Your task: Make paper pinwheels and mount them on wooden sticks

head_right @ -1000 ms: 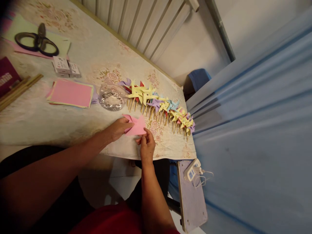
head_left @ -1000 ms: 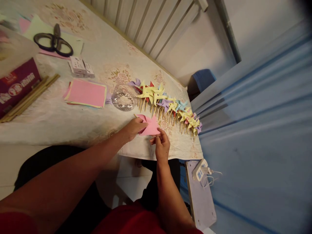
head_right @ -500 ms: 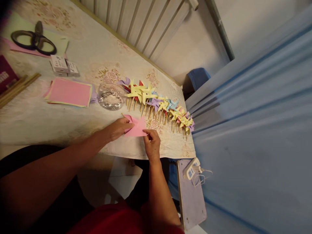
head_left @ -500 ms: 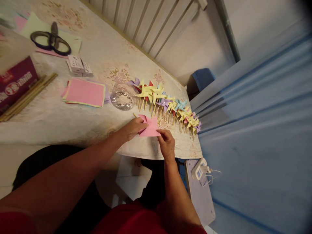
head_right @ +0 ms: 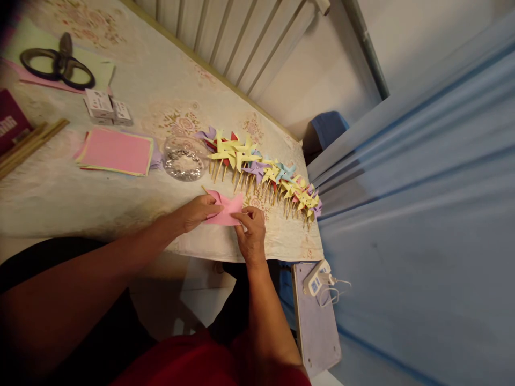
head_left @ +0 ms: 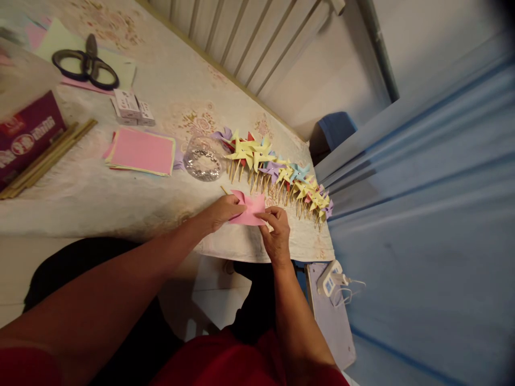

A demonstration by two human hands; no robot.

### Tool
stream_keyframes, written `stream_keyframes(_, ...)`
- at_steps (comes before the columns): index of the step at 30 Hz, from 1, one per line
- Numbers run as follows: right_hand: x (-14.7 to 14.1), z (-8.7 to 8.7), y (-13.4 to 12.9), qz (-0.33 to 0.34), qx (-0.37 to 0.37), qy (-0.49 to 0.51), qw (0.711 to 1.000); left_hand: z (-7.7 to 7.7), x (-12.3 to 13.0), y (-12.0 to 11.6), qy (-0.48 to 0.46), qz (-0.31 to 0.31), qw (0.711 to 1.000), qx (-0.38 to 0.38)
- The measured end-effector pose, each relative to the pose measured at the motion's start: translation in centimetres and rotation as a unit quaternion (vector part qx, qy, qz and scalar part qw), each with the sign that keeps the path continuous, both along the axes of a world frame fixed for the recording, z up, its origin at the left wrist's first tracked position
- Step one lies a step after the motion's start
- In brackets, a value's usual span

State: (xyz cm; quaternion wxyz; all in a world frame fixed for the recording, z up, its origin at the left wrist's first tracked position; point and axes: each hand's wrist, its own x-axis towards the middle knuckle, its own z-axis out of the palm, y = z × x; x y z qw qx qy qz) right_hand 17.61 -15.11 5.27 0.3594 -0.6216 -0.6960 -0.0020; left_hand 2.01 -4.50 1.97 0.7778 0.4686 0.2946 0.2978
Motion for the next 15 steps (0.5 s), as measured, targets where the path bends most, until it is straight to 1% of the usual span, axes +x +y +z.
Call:
stream_keyframes(5, 0.01, -0.13, 0.12, -0.014, -0.031, 0.016, 0.999, 0.63, 0.00, -0.05, -0.031, -0.026, 0.999, -0.021)
stream_keyframes(8, -0.20, -0.39, -0.01, -0.023, -0.036, 0.026, 0.999, 0.85, -0.04, -0.05, -0.022, -0.032, 0.999, -0.032)
stream_keyframes(10, -0.41, -0.57, -0.18, -0.035, -0.028, 0.013, 0.999, 0.90, -0.09, -0.05, -0.020, -0.036, 0.999, -0.034)
stream_keyframes(12, -0.64, -0.72, -0.41, -0.050, -0.005, -0.015, 0.999, 0.88, -0.13, -0.08, -0.021, -0.036, 0.999, -0.030)
stream_keyframes(15, -0.91, -0.86, -0.78, -0.067, 0.031, -0.058, 0.996, 0.72, -0.10, -0.10, -0.015, -0.014, 1.000, -0.011)
